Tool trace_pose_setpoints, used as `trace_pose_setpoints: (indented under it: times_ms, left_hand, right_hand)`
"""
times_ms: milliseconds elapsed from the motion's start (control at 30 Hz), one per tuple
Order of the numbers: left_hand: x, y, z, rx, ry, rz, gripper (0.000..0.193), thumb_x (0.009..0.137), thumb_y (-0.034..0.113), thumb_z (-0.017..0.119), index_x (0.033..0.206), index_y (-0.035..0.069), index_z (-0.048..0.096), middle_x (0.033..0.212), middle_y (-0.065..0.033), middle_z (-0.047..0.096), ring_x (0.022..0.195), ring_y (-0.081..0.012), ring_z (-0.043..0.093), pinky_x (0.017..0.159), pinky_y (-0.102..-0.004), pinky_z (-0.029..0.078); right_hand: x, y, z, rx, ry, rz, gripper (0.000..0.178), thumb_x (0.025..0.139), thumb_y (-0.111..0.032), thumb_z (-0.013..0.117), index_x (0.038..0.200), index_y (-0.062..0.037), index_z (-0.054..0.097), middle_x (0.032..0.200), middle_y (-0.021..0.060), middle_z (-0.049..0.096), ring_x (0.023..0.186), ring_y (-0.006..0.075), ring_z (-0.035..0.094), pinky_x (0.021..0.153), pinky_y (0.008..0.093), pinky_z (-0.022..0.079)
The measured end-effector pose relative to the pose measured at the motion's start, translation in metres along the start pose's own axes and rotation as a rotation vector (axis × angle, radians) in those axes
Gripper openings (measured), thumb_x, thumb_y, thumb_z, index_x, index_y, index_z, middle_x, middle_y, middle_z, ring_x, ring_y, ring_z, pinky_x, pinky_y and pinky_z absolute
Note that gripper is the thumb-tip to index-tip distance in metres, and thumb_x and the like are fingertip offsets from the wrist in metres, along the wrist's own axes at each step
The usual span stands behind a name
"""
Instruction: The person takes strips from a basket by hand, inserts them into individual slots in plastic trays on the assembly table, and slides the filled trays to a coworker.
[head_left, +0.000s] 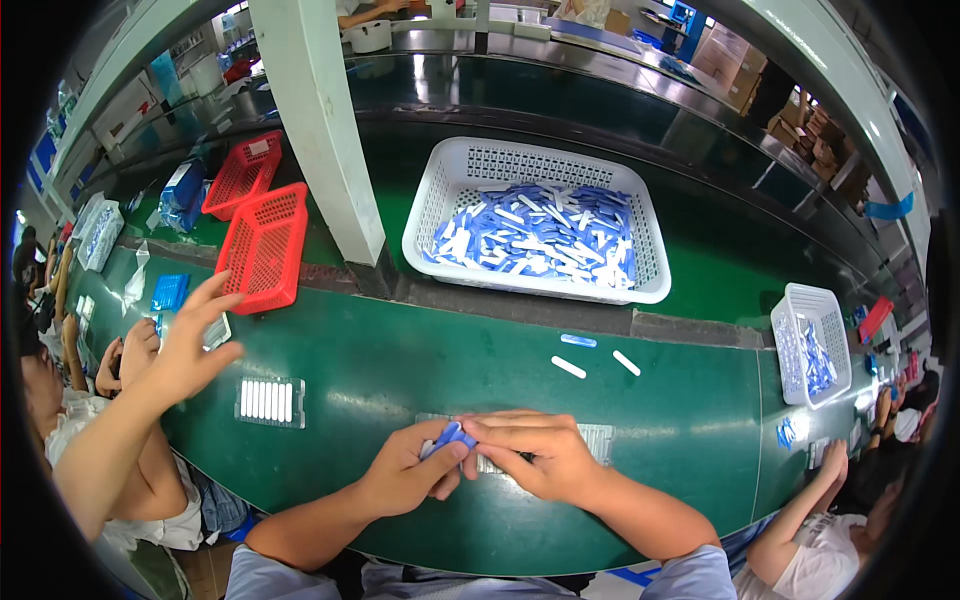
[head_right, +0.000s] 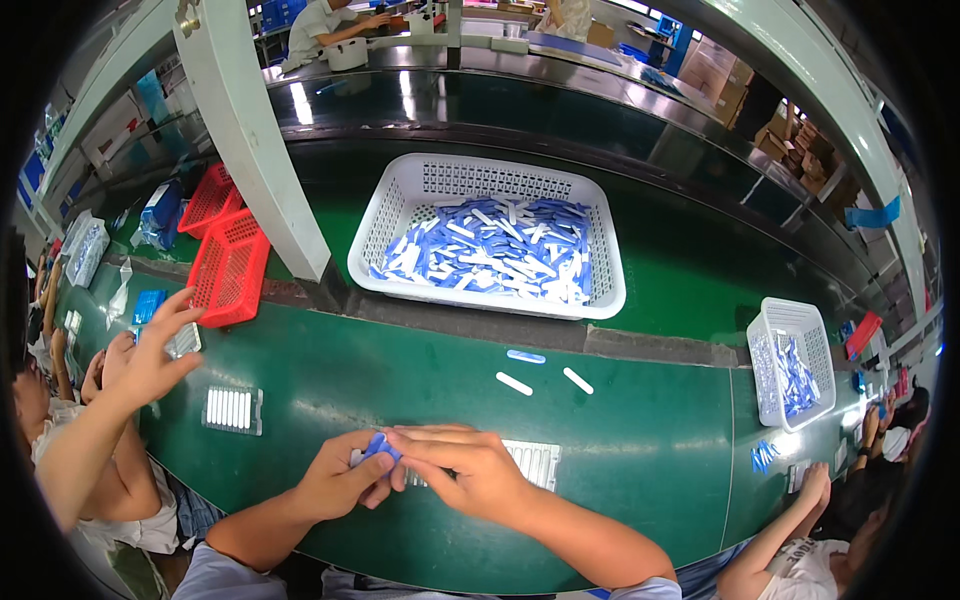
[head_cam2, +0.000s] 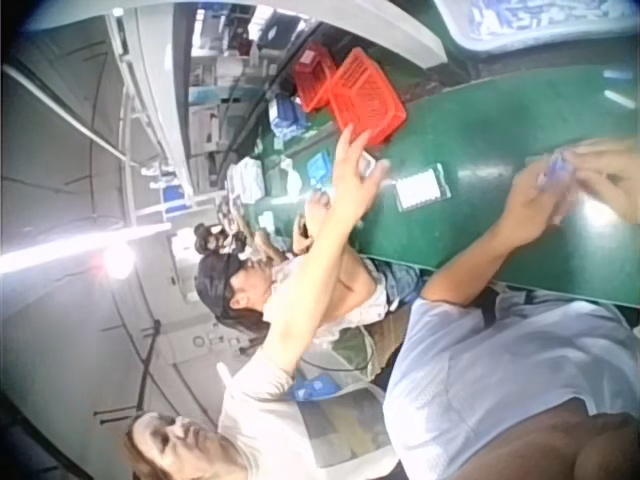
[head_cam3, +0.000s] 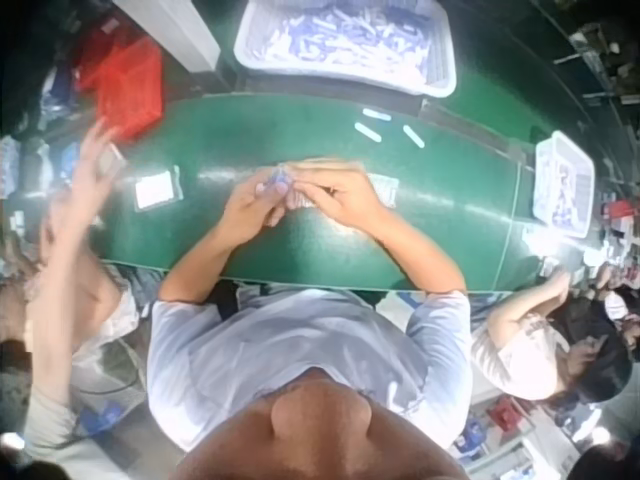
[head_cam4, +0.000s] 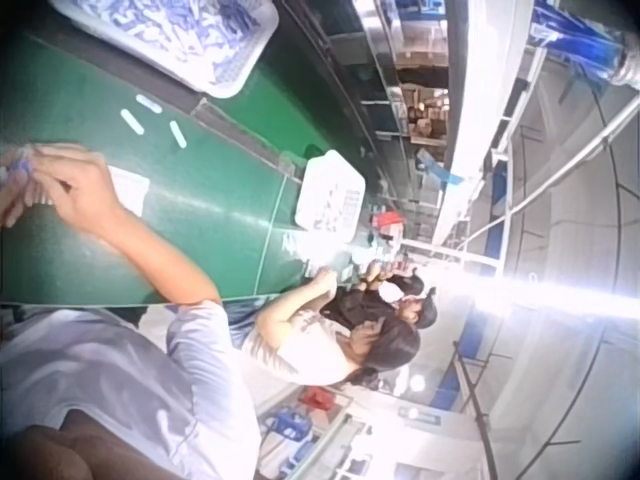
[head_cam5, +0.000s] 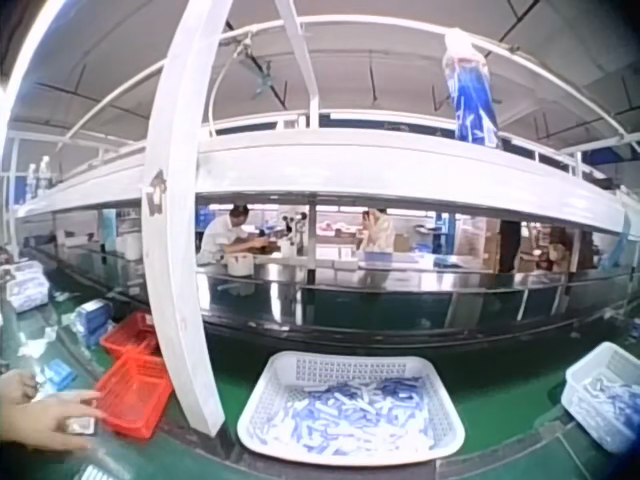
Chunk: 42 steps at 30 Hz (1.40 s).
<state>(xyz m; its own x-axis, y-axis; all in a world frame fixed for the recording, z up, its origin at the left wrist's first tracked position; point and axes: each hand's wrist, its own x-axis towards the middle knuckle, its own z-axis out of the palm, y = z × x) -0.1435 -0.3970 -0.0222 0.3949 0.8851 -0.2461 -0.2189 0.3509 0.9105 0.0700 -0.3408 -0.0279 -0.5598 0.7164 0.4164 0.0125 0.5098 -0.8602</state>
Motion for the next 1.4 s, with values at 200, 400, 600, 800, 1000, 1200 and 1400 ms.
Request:
trace_pose_setpoints:
  times_ms: [200,400,600,800,1000,1200,1400]
  left_hand:
    - [-0.001,0.002,0.006,0.249,0.080,0.153,0.024,0.108,0.018,0.051,0.107,0.000,0.066,0.082,-0.0029,0.062,0.058,-0.0058,0.050,0.053,-0.0231,0.039]
    - [0.000,0.002,-0.014,-0.261,-0.174,-0.205,0.038,0.111,0.030,0.046,0.120,-0.002,0.065,0.074,-0.0051,0.060,0.054,-0.0052,0.038,0.048,-0.0219,0.026]
    - [0.006,0.007,-0.016,-0.217,-0.246,-0.282,0.041,0.111,0.033,0.046,0.124,-0.002,0.064,0.074,-0.0055,0.060,0.054,-0.0049,0.036,0.047,-0.0220,0.023]
    - [0.002,0.005,-0.009,-0.173,-0.163,-0.260,0.038,0.109,0.031,0.053,0.129,0.002,0.063,0.083,-0.0050,0.064,0.060,-0.0045,0.046,0.048,-0.0223,0.027]
    - [0.000,0.004,-0.006,-0.098,-0.123,-0.211,0.031,0.108,0.032,0.054,0.112,0.004,0.067,0.069,-0.0022,0.059,0.055,-0.0046,0.044,0.048,-0.0218,0.027]
    - [0.004,-0.004,-0.005,-0.160,-0.097,-0.168,0.032,0.108,0.030,0.054,0.109,0.000,0.065,0.064,-0.0021,0.055,0.051,-0.0060,0.039,0.049,-0.0225,0.029]
    - [0.002,-0.011,-0.006,-0.260,-0.127,-0.170,0.036,0.107,0.027,0.055,0.120,-0.006,0.061,0.067,-0.0021,0.056,0.053,-0.0060,0.042,0.049,-0.0222,0.028]
  right_hand:
    - [0.008,-0.013,-0.004,0.001,0.144,0.159,0.022,0.084,-0.001,0.080,0.105,-0.0013,0.077,0.098,0.0123,0.073,0.085,0.0194,0.069,0.076,0.0306,0.055]
    - [0.006,-0.013,-0.008,0.018,0.103,0.172,0.014,0.087,-0.001,0.077,0.101,-0.0010,0.076,0.091,0.0082,0.069,0.078,0.0136,0.063,0.070,0.0280,0.051]
    - [0.005,-0.012,-0.015,0.102,0.007,0.305,0.013,0.089,-0.004,0.073,0.102,-0.0044,0.076,0.089,0.0072,0.068,0.075,0.0140,0.061,0.067,0.0279,0.049]
    - [0.009,-0.025,-0.019,-0.051,-0.123,0.289,0.020,0.089,-0.003,0.069,0.108,-0.0045,0.076,0.089,0.0069,0.069,0.073,0.0151,0.062,0.061,0.0295,0.049]
    - [0.011,-0.031,-0.020,-0.067,-0.086,0.300,0.019,0.087,-0.005,0.075,0.106,-0.0041,0.078,0.089,0.0070,0.070,0.072,0.0158,0.065,0.061,0.0294,0.050]
    - [0.014,-0.026,-0.043,-0.179,0.267,0.071,0.011,0.082,-0.001,0.080,0.093,-0.0023,0.080,0.078,0.0082,0.069,0.069,0.0140,0.064,0.062,0.0264,0.048]
    - [-0.005,-0.047,-0.062,-0.966,0.060,-0.241,0.014,0.072,-0.008,0.084,0.082,-0.0100,0.075,0.071,-0.0005,0.056,0.063,0.0181,0.053,0.059,0.0336,0.039]
